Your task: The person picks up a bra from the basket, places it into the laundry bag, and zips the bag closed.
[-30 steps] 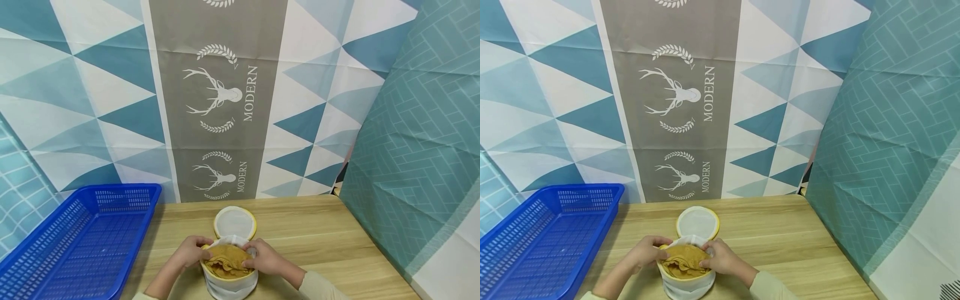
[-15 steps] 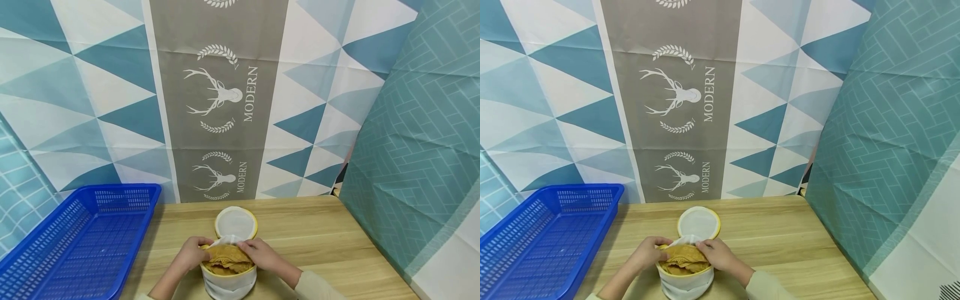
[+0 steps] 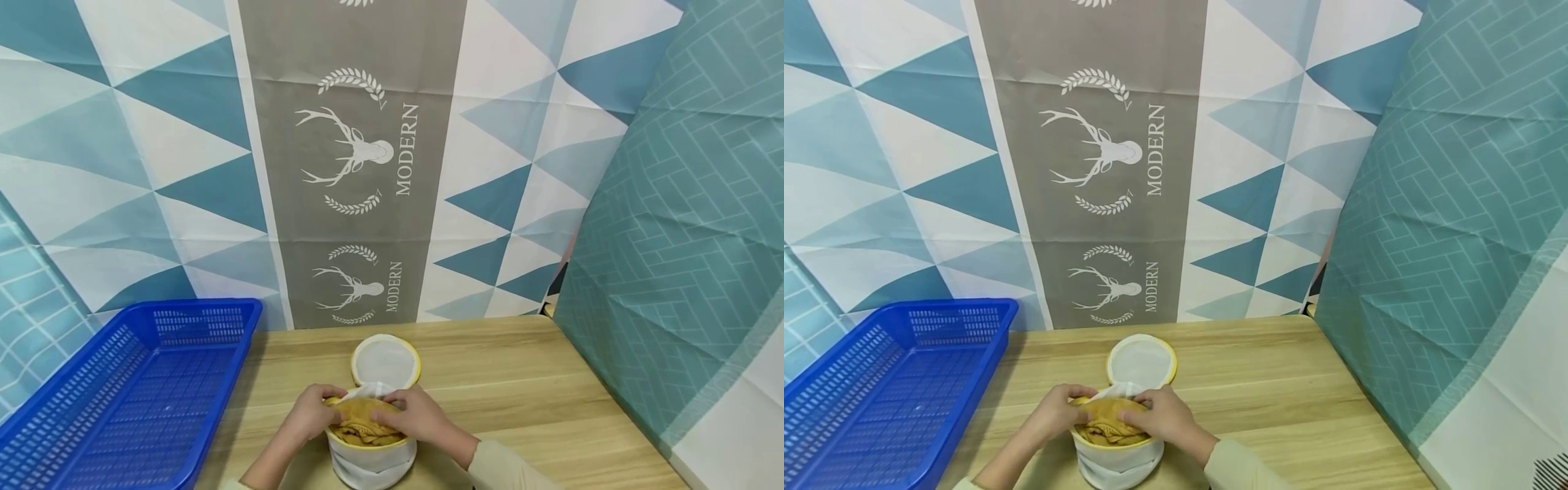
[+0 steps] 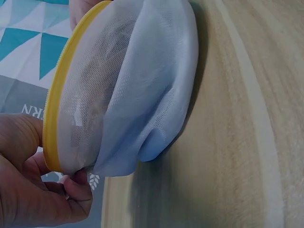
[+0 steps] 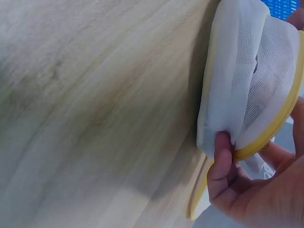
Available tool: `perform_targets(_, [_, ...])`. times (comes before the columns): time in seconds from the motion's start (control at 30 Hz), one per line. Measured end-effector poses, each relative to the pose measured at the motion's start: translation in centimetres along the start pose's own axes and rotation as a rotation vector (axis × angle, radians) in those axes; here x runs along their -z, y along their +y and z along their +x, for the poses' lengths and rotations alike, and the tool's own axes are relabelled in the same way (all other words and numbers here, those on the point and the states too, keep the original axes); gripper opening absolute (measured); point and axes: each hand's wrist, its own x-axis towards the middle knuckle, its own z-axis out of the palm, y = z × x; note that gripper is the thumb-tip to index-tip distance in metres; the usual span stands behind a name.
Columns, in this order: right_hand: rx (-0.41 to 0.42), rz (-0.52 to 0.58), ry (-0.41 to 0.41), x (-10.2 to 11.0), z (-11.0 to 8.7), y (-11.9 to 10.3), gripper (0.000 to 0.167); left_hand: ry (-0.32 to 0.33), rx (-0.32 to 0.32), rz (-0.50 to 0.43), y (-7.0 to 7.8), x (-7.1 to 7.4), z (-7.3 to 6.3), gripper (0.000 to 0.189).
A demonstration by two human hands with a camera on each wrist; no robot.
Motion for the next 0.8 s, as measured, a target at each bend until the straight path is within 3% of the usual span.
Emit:
perform_targets(0.23, [-0.091, -0.076, 0.012, -0.3, -0.2, -0.4, 0.038, -0.009, -0.004, -0.053, 0.4, 0.6, 0.1, 0.034])
perform_targets(0.8, [-0.067, -0.219, 0.108, -0.9, -0.6, -0.9, 0.033, 0.036, -0.004, -0.16, 1.1, 1.6, 0.5, 0.038])
